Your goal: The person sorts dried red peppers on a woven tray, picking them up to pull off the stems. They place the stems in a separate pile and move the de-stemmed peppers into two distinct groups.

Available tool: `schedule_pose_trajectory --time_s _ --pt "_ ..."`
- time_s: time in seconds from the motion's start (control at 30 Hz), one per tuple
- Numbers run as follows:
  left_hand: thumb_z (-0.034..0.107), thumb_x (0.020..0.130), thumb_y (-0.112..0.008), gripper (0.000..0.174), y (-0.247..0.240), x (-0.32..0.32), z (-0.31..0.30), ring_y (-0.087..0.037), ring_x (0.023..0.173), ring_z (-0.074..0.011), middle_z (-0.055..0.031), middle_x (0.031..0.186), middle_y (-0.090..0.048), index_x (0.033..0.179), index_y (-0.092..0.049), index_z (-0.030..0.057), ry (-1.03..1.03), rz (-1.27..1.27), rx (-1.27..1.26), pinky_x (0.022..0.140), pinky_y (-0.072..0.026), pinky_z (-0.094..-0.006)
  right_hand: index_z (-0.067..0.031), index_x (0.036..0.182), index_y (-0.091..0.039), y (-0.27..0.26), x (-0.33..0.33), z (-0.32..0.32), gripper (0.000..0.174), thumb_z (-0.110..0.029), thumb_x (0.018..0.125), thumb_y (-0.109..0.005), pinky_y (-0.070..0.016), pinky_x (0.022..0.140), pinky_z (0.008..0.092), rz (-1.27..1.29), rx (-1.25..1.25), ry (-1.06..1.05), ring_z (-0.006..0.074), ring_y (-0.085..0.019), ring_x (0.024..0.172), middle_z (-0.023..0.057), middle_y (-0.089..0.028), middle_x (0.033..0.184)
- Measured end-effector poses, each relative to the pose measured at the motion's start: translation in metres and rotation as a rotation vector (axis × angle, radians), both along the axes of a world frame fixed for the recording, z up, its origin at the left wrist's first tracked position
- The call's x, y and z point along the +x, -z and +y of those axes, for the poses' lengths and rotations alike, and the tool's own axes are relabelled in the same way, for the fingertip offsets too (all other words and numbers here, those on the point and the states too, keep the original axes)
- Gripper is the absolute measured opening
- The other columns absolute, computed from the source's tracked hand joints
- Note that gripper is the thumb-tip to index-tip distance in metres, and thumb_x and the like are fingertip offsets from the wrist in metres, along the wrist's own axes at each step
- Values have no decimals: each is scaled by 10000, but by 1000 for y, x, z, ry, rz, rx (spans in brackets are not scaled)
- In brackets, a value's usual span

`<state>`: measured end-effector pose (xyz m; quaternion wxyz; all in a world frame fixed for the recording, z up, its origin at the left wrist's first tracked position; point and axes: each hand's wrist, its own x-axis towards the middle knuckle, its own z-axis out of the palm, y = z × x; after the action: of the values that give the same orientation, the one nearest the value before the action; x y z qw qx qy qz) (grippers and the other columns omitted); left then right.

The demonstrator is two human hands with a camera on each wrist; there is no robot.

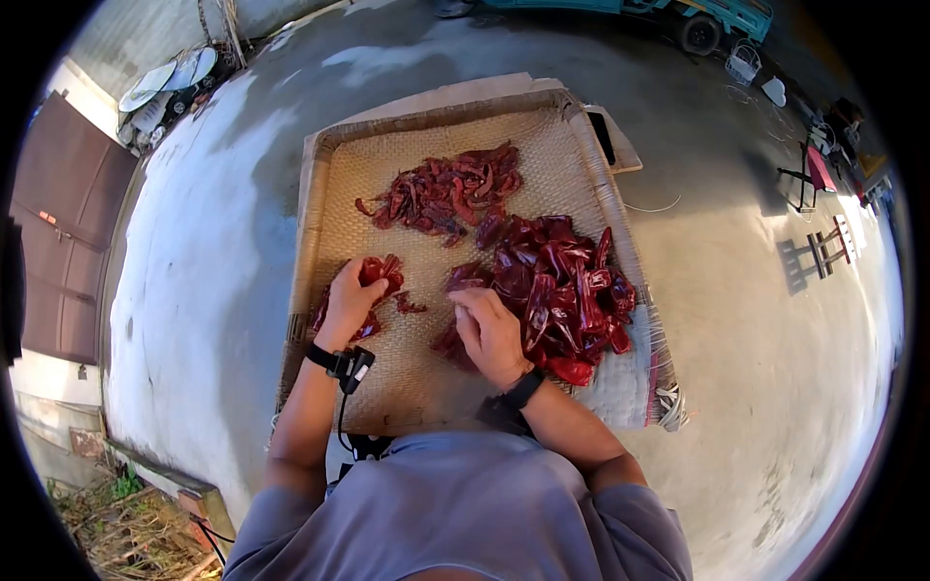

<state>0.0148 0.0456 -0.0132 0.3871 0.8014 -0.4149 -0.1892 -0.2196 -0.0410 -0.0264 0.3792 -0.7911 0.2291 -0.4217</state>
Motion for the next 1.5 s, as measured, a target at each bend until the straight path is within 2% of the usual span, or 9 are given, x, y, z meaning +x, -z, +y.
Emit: schedule_pose_trajectory --time_s 0.2,0.53,0.63,0.7,0.77,0.87,0.97,1.27,1.5 --pt "117 834 -712 380 -5 40 12 -626 1002 -404 -205 1051 -661 1173 -564 35 -217 -514 169 818 -521 -483 -50 1099 -645 2 1 0 217 20 894 -626 -534 715 311 0 -9 10 250 -660 826 123 -643 1047" --pt "97 794 -732 478 16 53 -12 -553 1129 -377 -203 1173 -601 1232 -543 56 -193 -837 137 912 -490 -460 -17 1173 -598 10 -1 -1 253 39 926 -589 -496 735 259 -36 34 37 135 -581 767 103 -600 1108" --pt "127 781 -746 515 7 14 -30 -522 1164 -350 -181 1207 -588 1261 -567 71 121 -670 89 955 -469 -443 -6 1254 -543 13 -3 -1 331 20 927 -588 -504 740 279 -87 105 48 149 -583 759 128 -597 1148" --pt "170 831 -724 586 18 -10 -44 -453 1293 -408 -193 1367 -537 1372 -523 70 410 -278 183 1068 -395 -482 9 1302 -497 9 -3 0 366 7 943 -570 -505 747 280 -135 161 50 133 -578 758 126 -580 1176" --pt "161 831 -721 578 38 -35 -62 -448 1292 -427 -201 1378 -531 1369 -528 73 502 -311 186 1091 -378 -481 15 1332 -469 13 -4 -1 390 -9 954 -562 -503 746 271 -140 168 29 121 -573 754 123 -569 1189" --pt "155 837 -715 550 80 -50 -76 -541 1202 -408 -207 1269 -604 1351 -535 77 451 -389 48 1023 -438 -472 7 1329 -480 13 -4 -1 387 -10 952 -566 -499 734 268 -126 171 22 121 -568 743 124 -577 1178" --pt "144 830 -718 461 54 -56 -76 -629 1077 -368 -191 1136 -668 1262 -582 61 397 -107 275 920 -498 -454 1 1322 -491 14 -6 -2 382 -8 948 -570 -498 727 272 -105 134 37 126 -567 732 125 -588 1160" --pt "121 825 -721 295 35 -13 -18 -672 920 -316 -171 964 -683 1090 -633 25 118 -168 90 783 -531 -417 -18 1250 -554 15 -1 -1 327 17 927 -591 -504 727 292 -84 121 33 149 -572 707 122 -610 1098" --pt "144 808 -746 472 15 31 3 -613 1035 -410 -230 1256 -523 1242 -566 97 -162 -436 292 863 -529 -464 -17 1234 -560 15 0 -1 328 21 912 -607 -497 701 281 -68 117 31 145 -569 703 114 -612 1096"
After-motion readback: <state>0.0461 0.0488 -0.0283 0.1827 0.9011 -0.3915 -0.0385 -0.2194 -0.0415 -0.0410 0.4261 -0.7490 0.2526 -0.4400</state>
